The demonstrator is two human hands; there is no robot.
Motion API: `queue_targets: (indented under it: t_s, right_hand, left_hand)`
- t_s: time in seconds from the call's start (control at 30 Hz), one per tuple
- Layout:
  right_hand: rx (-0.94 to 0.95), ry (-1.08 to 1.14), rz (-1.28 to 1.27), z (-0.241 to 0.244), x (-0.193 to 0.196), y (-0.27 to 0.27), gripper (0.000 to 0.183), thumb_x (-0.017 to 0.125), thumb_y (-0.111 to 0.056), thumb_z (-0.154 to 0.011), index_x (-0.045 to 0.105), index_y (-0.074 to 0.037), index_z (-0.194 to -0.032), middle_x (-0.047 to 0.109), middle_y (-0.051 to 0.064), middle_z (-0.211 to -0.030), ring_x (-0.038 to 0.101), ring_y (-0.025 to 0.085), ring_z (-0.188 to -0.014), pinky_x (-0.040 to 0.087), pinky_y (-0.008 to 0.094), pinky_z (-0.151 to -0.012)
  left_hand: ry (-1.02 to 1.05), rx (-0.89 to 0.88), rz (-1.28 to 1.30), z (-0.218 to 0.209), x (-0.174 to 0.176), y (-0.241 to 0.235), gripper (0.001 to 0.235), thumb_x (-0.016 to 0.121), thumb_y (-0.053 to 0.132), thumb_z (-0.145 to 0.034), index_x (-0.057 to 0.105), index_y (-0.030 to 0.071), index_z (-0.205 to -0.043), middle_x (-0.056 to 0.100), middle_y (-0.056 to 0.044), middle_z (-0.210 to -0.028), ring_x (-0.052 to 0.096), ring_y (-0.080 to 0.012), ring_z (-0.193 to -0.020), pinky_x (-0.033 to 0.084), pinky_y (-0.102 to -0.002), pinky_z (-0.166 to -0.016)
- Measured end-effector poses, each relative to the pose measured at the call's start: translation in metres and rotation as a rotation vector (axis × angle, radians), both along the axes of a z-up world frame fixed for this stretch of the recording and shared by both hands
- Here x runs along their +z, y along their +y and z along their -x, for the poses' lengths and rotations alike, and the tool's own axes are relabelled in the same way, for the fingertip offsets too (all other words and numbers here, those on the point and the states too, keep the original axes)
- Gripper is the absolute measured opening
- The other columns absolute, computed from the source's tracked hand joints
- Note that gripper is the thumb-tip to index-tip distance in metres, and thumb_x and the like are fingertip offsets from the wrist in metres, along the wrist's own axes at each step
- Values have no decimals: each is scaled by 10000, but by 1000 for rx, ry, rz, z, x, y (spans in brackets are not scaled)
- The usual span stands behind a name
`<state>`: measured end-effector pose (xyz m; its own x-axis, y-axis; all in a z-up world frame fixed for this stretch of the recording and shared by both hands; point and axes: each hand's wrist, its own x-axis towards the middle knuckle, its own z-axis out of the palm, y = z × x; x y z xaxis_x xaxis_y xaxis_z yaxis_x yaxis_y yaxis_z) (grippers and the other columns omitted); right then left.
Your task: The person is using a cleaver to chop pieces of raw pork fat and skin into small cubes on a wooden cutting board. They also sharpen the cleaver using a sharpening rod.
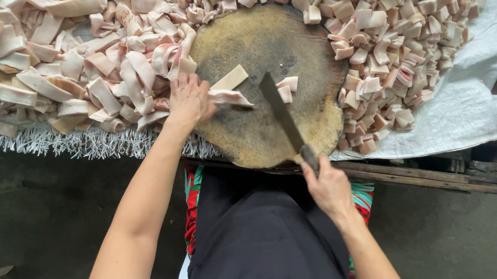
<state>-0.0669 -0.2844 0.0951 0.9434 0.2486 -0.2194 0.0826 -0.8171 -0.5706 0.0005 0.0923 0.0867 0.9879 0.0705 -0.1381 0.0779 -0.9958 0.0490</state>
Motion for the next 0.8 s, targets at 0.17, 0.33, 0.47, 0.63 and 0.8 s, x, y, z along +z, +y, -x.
queue_targets:
  t_s: [0.17,0.33,0.47,0.63,0.8]
  right_hand:
    - [-217,19,-60,-20,12,-8,382,604,-392,-1029,593,-23,-1127,673,244,-650,677,424,-599,525,527,-550]
    - [-420,240,-251,-20,33,0,409,572,-385,-994,556,-32,-1200,648,168,-555,636,240,-412,519,391,-413]
    - [-374,247,-221,-26,42,-2,401,593,-375,-1000,571,-17,-1178,657,166,-575,667,271,-460,538,424,-466]
    - [-164,-195,-245,-37,63,-1,341,625,-322,-1045,597,-9,-1175,666,182,-679,705,330,-622,536,436,-561]
    - [-128,-314,-369,-48,55,16,327,599,-309,-1062,517,-8,-1159,697,207,-727,732,375,-658,545,462,-601]
  left_hand:
    - [62,0,535,-11,45,-37,446,670,324,-857,635,47,-1206,678,-184,-1149,670,-336,-1071,510,-463,-979]
    - [200,-12,773,-33,20,-85,537,680,292,-819,599,72,-1303,703,-194,-1166,698,-297,-1048,549,-412,-926]
    - [148,104,868,-26,-43,-90,438,750,240,-841,673,95,-1247,710,-203,-1146,675,-315,-1053,521,-411,-915]
    - [-102,209,925,-7,-77,-84,341,732,165,-899,662,42,-1208,743,-186,-1046,718,-288,-943,552,-380,-855]
    - [-188,222,945,-4,-68,-91,292,714,151,-912,667,12,-1165,742,-183,-1057,724,-273,-915,557,-372,-835]
